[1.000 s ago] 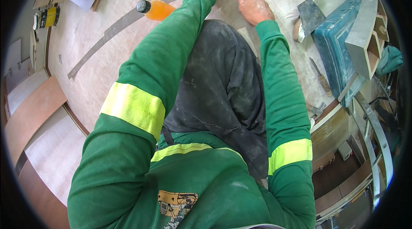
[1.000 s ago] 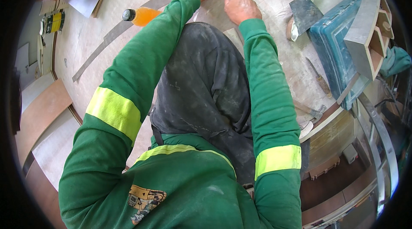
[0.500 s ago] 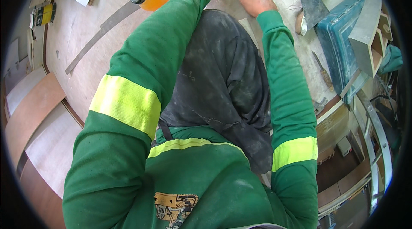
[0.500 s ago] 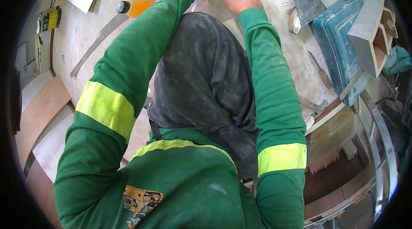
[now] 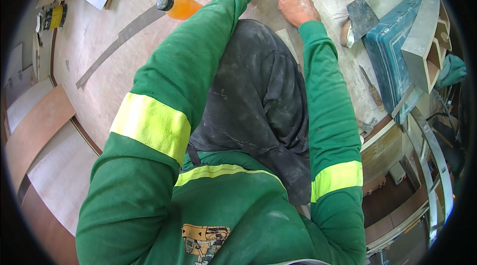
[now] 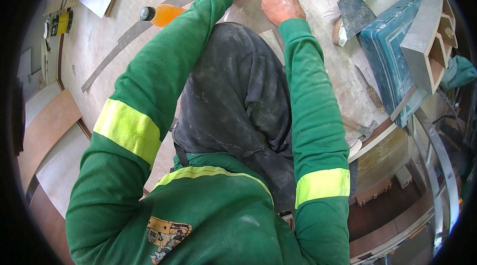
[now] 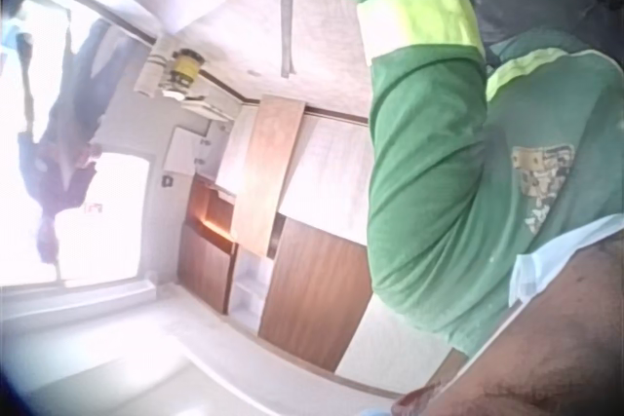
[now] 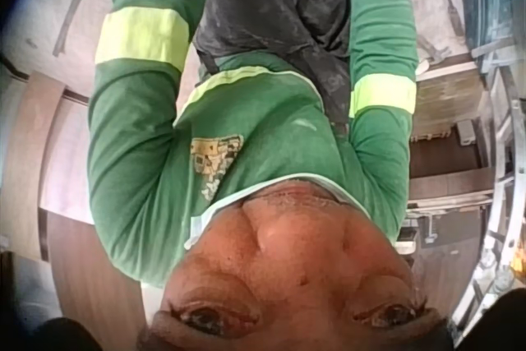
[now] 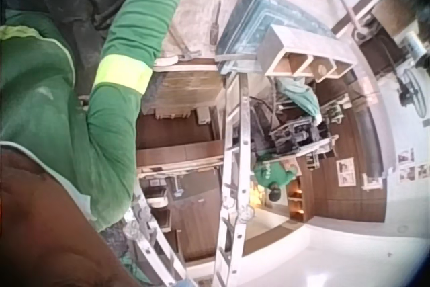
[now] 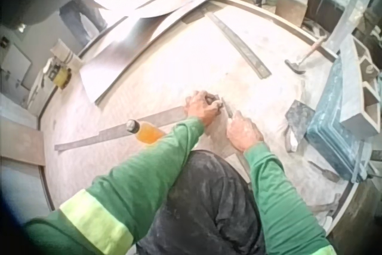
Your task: The person sits on the floor and uses a utility knife to trim and shape small wooden strips. They handle the strips one at a time, scraping the edges and ends to refine their shape.
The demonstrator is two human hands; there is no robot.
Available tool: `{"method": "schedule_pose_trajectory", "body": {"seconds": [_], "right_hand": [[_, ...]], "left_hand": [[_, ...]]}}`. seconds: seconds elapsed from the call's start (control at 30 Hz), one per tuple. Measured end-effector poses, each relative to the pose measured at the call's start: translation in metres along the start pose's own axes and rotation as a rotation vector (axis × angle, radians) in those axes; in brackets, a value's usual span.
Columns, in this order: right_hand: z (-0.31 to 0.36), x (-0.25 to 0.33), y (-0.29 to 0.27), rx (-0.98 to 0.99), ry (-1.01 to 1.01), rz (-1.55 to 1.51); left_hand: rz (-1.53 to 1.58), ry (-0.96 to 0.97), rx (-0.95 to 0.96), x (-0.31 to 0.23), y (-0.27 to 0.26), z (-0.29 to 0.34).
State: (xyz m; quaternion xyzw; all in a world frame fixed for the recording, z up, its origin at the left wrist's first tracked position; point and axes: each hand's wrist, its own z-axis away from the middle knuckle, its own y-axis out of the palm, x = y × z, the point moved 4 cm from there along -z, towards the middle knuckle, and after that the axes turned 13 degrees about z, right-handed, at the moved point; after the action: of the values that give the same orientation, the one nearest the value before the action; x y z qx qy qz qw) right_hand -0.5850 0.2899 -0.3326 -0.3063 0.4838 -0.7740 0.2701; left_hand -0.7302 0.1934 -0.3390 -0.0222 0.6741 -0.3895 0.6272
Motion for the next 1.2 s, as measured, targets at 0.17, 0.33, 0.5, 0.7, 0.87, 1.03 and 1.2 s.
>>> {"method": "schedule_pose_trajectory", "body": {"seconds": [0.17,0.33,0.5,0.7,0.87,1.03,1.2], "right_hand": [[-0.004,0.001,0.003,-0.017,-0.01,0.027],[-0.005,-0.001,0.006,-0.014,-0.037,0.016],[-0.003,0.002,0.005,-0.027,-0.023,0.028],[-0.002,0.002,0.004,-0.032,-0.008,0.046],[-0.005,-0.001,0.005,-0.062,-0.036,0.026],[-0.002,0.001,0.003,-0.056,-0.037,0.036],[-0.003,0.0,0.008,-0.053,-0.04,0.049]], "left_hand": [[-0.003,-0.004,-0.02,-0.003,-0.001,0.0],[0.02,-0.009,-0.011,-0.006,-0.002,0.003],[-0.005,-0.026,-0.006,-0.007,-0.003,0.002],[0.003,-0.097,0.057,-0.009,-0.004,0.001],[0.0,-0.083,0.029,-0.011,-0.004,0.002],[-0.014,-0.082,0.04,-0.012,-0.004,0.002],[-0.005,-0.093,0.036,-0.011,-0.004,0.005]]}}
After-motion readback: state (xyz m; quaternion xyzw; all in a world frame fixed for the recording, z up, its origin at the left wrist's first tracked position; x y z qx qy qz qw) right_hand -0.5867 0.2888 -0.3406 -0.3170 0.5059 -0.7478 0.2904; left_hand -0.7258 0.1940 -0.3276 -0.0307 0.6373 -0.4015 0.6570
